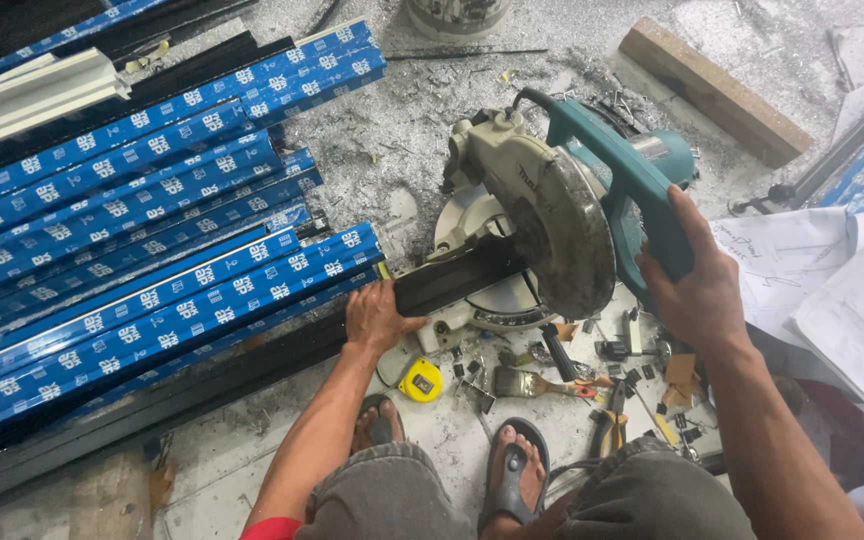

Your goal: The person measures a black metal profile with a tape measure and marks it with a pencil. They then use a miter saw to cut the profile. After the cut, they inspect the piece and place it back on the saw to make another cut.

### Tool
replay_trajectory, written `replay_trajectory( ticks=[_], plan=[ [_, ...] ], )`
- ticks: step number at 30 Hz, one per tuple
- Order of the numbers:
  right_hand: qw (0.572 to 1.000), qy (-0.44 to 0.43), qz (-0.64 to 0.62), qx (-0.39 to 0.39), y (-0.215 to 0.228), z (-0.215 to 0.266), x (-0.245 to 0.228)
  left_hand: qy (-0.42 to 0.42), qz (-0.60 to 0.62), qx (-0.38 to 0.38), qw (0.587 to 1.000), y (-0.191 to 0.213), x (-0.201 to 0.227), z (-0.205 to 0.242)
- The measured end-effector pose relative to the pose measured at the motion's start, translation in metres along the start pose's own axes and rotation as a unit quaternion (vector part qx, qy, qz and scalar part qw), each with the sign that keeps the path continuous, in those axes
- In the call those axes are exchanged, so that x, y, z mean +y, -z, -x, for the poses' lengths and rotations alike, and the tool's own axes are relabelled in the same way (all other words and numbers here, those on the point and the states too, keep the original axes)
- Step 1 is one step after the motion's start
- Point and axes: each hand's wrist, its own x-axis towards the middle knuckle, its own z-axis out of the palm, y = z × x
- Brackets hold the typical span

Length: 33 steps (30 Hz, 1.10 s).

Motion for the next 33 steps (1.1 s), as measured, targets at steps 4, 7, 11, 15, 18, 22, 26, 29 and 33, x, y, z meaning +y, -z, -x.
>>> replay_trajectory(
  ticks=[4, 7, 11, 15, 18, 22, 26, 29, 33],
  plan=[
    [1.0, 0.021, 0.001, 0.01, -0.003, 0.001, 0.008, -0.01, -0.002, 0.002, 1.0, -0.007, -0.004, -0.004],
    [1.0, 0.023, 0.002, 0.006, -0.004, 0.001, 0.014, 0.002, -0.003, -0.014, 1.0, -0.003, -0.002, -0.003],
    [1.0, 0.003, -0.01, -0.002, -0.005, 0.001, 0.013, 0.001, -0.001, -0.006, 1.0, -0.004, -0.002, -0.003],
    [1.0, 0.01, -0.021, -0.002, -0.006, 0.002, 0.014, -0.013, -0.001, 0.013, 1.0, -0.007, -0.004, -0.003],
    [1.0, 0.007, -0.023, -0.002, -0.007, 0.003, 0.016, -0.014, -0.004, 0.016, 1.0, -0.008, -0.004, -0.003],
    [1.0, 0.007, -0.03, 0.004, -0.007, 0.003, 0.015, 0.004, 0.001, -0.015, 1.0, 0.003, 0.002, 0.0],
    [0.999, 0.011, -0.031, -0.005, -0.006, 0.003, 0.014, -0.003, -0.001, -0.001, 1.0, 0.001, 0.0, -0.001],
    [0.999, 0.013, -0.03, -0.004, -0.007, 0.003, 0.015, 0.002, -0.011, -0.011, 1.0, 0.001, 0.001, -0.001],
    [0.999, 0.02, -0.025, 0.004, -0.008, 0.003, 0.018, 0.001, -0.009, -0.009, 1.0, 0.0, 0.0, -0.002]
  ],
)
